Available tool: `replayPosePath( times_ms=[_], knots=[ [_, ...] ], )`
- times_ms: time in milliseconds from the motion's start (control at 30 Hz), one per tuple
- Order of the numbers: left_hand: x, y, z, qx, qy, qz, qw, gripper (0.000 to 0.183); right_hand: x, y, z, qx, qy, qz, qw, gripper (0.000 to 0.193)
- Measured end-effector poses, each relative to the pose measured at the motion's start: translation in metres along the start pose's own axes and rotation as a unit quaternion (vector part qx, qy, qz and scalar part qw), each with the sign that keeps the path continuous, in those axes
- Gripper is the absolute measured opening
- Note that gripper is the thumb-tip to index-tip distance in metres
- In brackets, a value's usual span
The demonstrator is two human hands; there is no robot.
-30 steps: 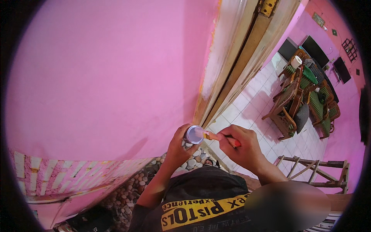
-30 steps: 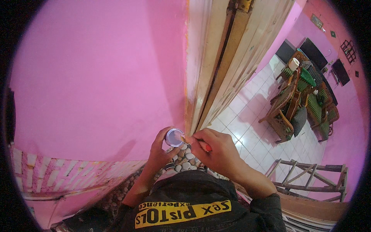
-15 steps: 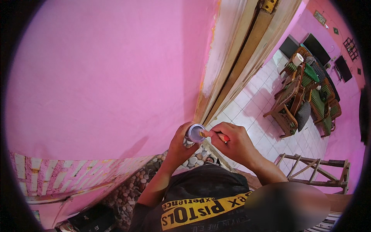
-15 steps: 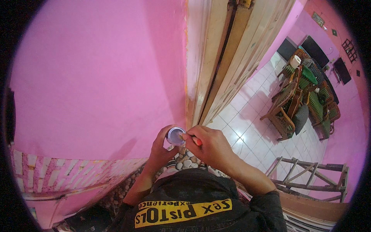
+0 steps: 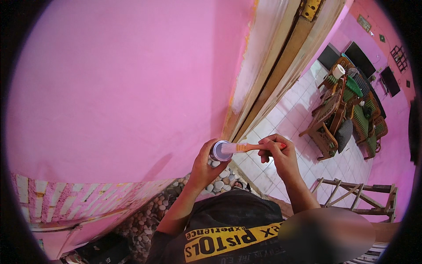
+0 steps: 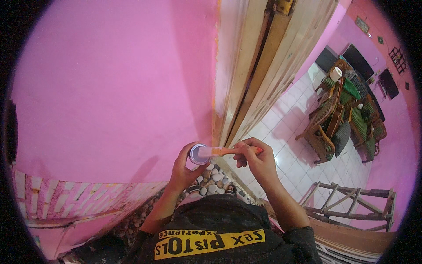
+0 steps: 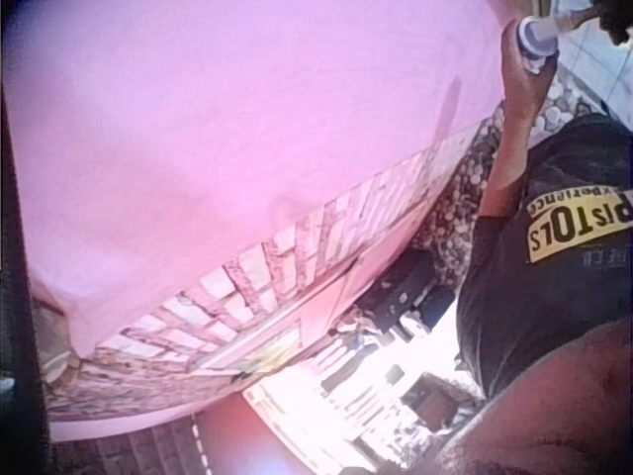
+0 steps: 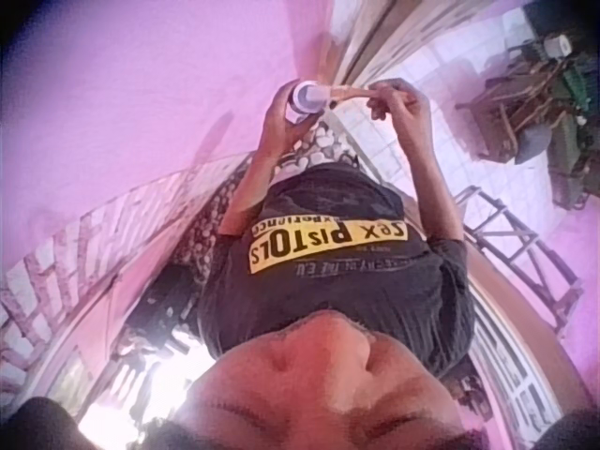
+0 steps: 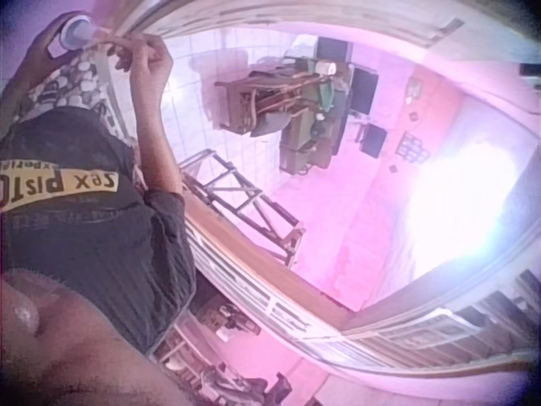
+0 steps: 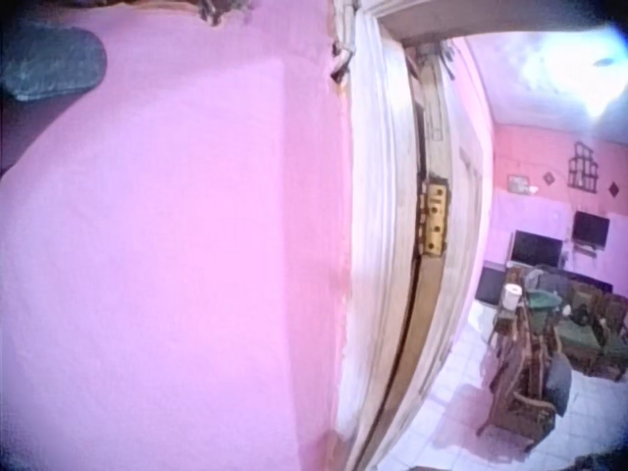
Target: The person paints the upper bars of a door frame and the side of a wooden door using a brush and a small container of white paint.
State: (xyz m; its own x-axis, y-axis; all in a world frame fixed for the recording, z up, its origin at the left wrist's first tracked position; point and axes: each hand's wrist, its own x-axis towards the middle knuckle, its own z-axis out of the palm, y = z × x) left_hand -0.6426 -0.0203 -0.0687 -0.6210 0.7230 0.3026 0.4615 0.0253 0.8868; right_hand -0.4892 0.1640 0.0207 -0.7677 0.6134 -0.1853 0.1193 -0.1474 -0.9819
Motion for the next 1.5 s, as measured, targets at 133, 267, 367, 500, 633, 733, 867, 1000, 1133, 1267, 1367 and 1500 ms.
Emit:
replayPosePath(
  times_ms=[133, 267, 367, 500, 633, 733, 867, 1000, 1133, 1267, 1367, 1500],
  knots=[
    [0.002, 0.002, 0.002, -0.050, 0.007, -0.043, 0.998, 0.069, 0.006, 0.021, -0.009, 0.119, 0.023, 0.059, 0.991, 0.022],
    [0.007, 0.007, 0.003, -0.065, 0.009, -0.052, 0.996, 0.070, 0.006, 0.036, -0.018, 0.165, 0.022, 0.102, 0.981, 0.023],
    [0.009, 0.009, 0.004, -0.071, 0.001, -0.060, 0.996, 0.071, 0.003, 0.045, -0.021, 0.196, 0.018, 0.135, 0.971, 0.023],
    [0.010, -0.003, 0.012, -0.059, 0.012, 0.003, 0.998, 0.066, -0.001, 0.053, -0.025, 0.219, 0.005, 0.171, 0.961, 0.024],
    [0.014, -0.011, 0.018, -0.061, 0.006, 0.000, 0.998, 0.067, -0.007, 0.058, -0.027, 0.233, -0.045, 0.166, 0.957, 0.026],
    [0.023, -0.020, 0.028, -0.055, 0.003, 0.013, 0.998, 0.068, -0.008, 0.063, -0.026, 0.247, -0.045, 0.166, 0.954, 0.024],
    [0.035, -0.038, 0.042, -0.090, 0.004, 0.014, 0.996, 0.068, -0.005, 0.066, -0.020, 0.243, -0.014, 0.139, 0.960, 0.021],
    [0.045, -0.046, 0.052, -0.112, -0.008, 0.011, 0.994, 0.067, -0.001, 0.061, -0.018, 0.213, -0.008, 0.067, 0.975, 0.019],
    [0.040, -0.059, 0.055, -0.094, -0.003, 0.000, 0.996, 0.067, 0.008, 0.044, -0.015, 0.157, 0.034, 0.037, 0.986, 0.019],
    [0.028, -0.060, 0.051, -0.089, -0.012, -0.049, 0.995, 0.068, 0.030, 0.050, -0.018, 0.029, 0.091, -0.050, 0.994, 0.016],
    [0.016, -0.058, 0.043, -0.098, -0.016, -0.066, 0.993, 0.069, 0.045, 0.062, -0.018, -0.036, 0.099, -0.120, 0.987, 0.015],
    [-0.004, -0.059, 0.034, -0.128, -0.010, -0.084, 0.988, 0.070, 0.057, 0.055, -0.015, -0.197, 0.141, -0.224, 0.944, 0.013]
  ],
)
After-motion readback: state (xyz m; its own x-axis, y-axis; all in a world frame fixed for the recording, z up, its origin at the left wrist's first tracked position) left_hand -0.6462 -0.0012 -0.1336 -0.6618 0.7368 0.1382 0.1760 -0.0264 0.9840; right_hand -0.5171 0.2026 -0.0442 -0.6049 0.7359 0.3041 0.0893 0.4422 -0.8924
